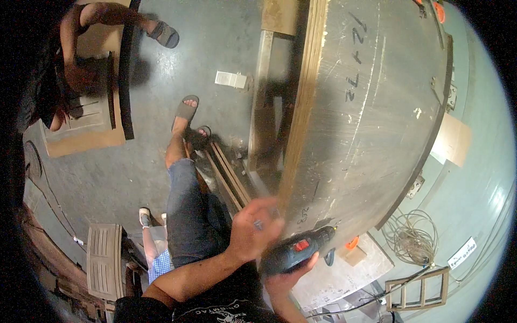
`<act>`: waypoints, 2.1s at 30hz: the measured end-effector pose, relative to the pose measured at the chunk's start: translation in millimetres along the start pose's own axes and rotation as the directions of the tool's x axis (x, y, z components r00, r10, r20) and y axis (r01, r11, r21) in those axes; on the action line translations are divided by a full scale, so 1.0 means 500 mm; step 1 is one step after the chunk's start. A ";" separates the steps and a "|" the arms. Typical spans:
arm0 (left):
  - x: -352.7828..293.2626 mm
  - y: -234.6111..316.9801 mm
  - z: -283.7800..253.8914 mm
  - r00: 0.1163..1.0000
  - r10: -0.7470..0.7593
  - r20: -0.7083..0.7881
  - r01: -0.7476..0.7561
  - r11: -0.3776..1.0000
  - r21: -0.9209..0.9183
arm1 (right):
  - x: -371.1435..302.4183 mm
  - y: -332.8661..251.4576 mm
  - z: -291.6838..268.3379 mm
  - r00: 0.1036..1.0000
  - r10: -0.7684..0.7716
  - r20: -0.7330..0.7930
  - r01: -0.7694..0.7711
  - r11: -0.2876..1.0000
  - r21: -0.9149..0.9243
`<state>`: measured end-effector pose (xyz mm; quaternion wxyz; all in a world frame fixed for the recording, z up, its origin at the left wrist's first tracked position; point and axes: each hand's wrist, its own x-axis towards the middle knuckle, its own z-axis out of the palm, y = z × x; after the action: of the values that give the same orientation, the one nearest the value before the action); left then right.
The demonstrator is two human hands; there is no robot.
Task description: The person constructs and finishes wooden shutter panels by drilling holes, hammering nails, and sanding the surfaces of the wood while collaborating with others in a workshop.
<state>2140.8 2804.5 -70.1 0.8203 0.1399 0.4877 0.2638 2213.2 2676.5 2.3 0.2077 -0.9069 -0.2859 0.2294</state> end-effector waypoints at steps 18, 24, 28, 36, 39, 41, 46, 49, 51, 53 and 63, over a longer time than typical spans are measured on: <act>-0.014 0.025 0.030 0.993 0.071 -0.095 -0.054 0.984 0.170 | 0.000 -0.011 -0.030 0.996 -0.070 -0.060 0.066 0.995 -0.071; -0.025 0.025 0.019 0.990 0.125 -0.072 -0.106 0.967 0.233 | -0.008 -0.025 -0.051 0.986 -0.135 -0.097 0.124 0.986 -0.110; -0.018 0.043 0.033 0.982 0.157 -0.106 -0.113 0.935 0.335 | -0.004 -0.028 -0.060 0.990 -0.101 -0.100 0.084 0.983 -0.162; -0.004 0.078 -0.023 0.982 0.189 0.010 -0.177 0.902 0.394 | -0.004 -0.038 -0.095 0.985 -0.135 -0.106 0.119 0.983 -0.140; -0.055 0.144 -0.038 0.999 0.018 0.042 -0.032 0.935 0.354 | 0.016 -0.024 -0.120 0.989 -0.145 -0.001 0.144 0.986 0.083; -0.077 0.168 -0.072 0.981 -0.032 0.193 0.002 0.988 0.154 | 0.039 -0.024 -0.146 0.981 -0.196 -0.003 0.196 0.974 0.112; -0.104 0.239 -0.119 0.972 -0.143 0.189 0.153 0.987 -0.040 | 0.190 -0.011 -0.195 0.934 -0.308 -0.182 0.334 0.933 0.135; -0.078 0.266 -0.161 0.954 -0.169 0.249 0.177 0.984 -0.010 | 0.310 0.000 -0.205 0.910 -0.322 -0.261 0.335 0.942 0.004; -0.067 0.290 -0.162 0.948 -0.181 0.262 0.198 0.979 -0.042 | 0.387 0.031 -0.188 0.926 -0.270 -0.265 0.245 0.962 -0.122; -0.083 0.337 -0.132 0.968 -0.127 0.215 0.116 0.991 0.063 | 0.434 0.037 -0.179 0.955 -0.149 -0.258 0.127 0.987 -0.098; -0.010 0.466 -0.087 0.958 -0.071 0.276 -0.027 0.941 0.337 | 0.542 -0.235 -0.164 0.828 -0.290 -0.480 0.293 0.953 -0.071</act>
<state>2032.0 2991.9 25.8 0.8486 0.3091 0.4043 0.1443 2405.3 2910.8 48.1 0.3079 -0.8802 -0.3591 -0.0387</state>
